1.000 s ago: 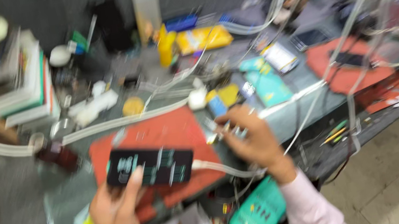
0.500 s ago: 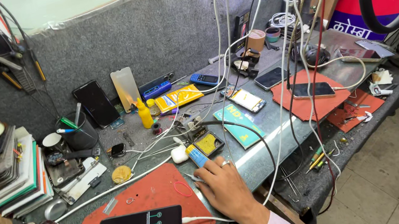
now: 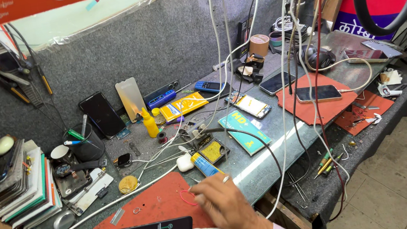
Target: The person removes the battery from a disassembled smartphone, compares it with a new screen assembly, and uses tweezers to clean adhesive residue from the phone's interior. The person then places the new screen assembly into its packaging.
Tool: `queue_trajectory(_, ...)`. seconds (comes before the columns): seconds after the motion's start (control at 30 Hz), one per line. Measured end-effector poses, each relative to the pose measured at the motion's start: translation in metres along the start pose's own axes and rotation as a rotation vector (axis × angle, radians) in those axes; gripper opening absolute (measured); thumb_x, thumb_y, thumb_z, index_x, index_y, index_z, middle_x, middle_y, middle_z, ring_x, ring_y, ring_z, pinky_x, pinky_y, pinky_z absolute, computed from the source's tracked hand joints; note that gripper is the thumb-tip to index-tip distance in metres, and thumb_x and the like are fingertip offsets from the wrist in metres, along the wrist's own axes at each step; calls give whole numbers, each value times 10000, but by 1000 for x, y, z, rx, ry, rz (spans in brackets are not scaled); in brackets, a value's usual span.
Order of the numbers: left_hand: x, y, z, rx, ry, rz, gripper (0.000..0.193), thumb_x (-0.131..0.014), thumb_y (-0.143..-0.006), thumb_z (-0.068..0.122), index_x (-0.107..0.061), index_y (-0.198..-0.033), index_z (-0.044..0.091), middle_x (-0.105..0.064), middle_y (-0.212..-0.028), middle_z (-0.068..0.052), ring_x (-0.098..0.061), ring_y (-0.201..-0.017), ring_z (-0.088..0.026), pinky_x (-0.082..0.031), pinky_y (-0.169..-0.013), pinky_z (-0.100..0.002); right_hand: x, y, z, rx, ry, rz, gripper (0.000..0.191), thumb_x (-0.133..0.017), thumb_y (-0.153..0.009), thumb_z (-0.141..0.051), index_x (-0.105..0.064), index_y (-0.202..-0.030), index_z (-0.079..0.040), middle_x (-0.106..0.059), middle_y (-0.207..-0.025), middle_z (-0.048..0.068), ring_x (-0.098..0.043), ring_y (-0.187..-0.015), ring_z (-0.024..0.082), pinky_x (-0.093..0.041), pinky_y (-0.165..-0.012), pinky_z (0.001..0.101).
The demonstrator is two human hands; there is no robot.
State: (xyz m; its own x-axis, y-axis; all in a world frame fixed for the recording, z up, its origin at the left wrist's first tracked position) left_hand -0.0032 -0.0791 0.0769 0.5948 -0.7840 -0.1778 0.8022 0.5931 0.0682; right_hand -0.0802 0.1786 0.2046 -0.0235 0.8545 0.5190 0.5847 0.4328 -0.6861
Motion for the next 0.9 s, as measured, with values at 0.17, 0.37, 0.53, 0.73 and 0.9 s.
queue_trajectory(0.17,-25,6,2,-54,-66,-64,467,-655,-878,20,-577,-1335,-36,-737,-1140,-220,-733,-1024,-300,-607,-824,-438,4,10,-25,149,-180,-129,340,-700,-984,-273,-663,-1201,-13,-687,-1119,146,-638,-1060,324,-475,-945,429)
queue_trajectory(0.37,-49,15,3,-70,-135,-109,428,-678,-862,-6,-625,-1285,-47,-751,-1113,-199,-732,-987,-271,-596,-816,-400,8,14,-26,99,-292,-215,312,-787,-939,-254,-698,-1140,-33,-723,-1010,112,-671,-966,302,-496,-876,387)
queue_trajectory(0.53,-49,42,9,-79,-73,-159,397,-696,-849,-28,-665,-1244,-57,-762,-1090,-181,-731,-957,-246,-586,-810,-369,-2,21,-12,-21,-434,-244,263,-774,-942,-212,-699,-1118,-33,-724,-995,133,-710,-928,303,-548,-824,370)
queue_trajectory(0.73,-28,74,11,-84,108,-30,272,-761,-869,55,-704,-1126,-13,-728,-1001,-37,-681,-865,-97,-577,-771,-256,-51,37,13,-314,-666,-426,341,-667,-975,-215,-685,-1250,-13,-748,-1034,59,-676,-969,128,-553,-870,292)
queue_trajectory(0.9,-18,74,27,-171,260,-96,229,-762,-914,58,-708,-1111,-45,-745,-1031,-70,-709,-922,-116,-602,-839,-271,-66,40,23,-450,-784,-441,458,-487,-1067,-361,-679,-1268,4,-732,-1133,39,-671,-1050,103,-532,-902,244)
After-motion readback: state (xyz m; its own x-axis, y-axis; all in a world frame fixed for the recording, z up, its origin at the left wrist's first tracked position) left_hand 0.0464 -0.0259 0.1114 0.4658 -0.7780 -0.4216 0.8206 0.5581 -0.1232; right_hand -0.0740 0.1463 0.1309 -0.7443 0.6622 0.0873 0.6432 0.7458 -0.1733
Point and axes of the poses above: each hand's wrist, its own y-axis away from the middle knuckle, its own x-axis out of the back of the hand, z = x × y, the point moved 7 cm from there along -y, towards the middle knuckle
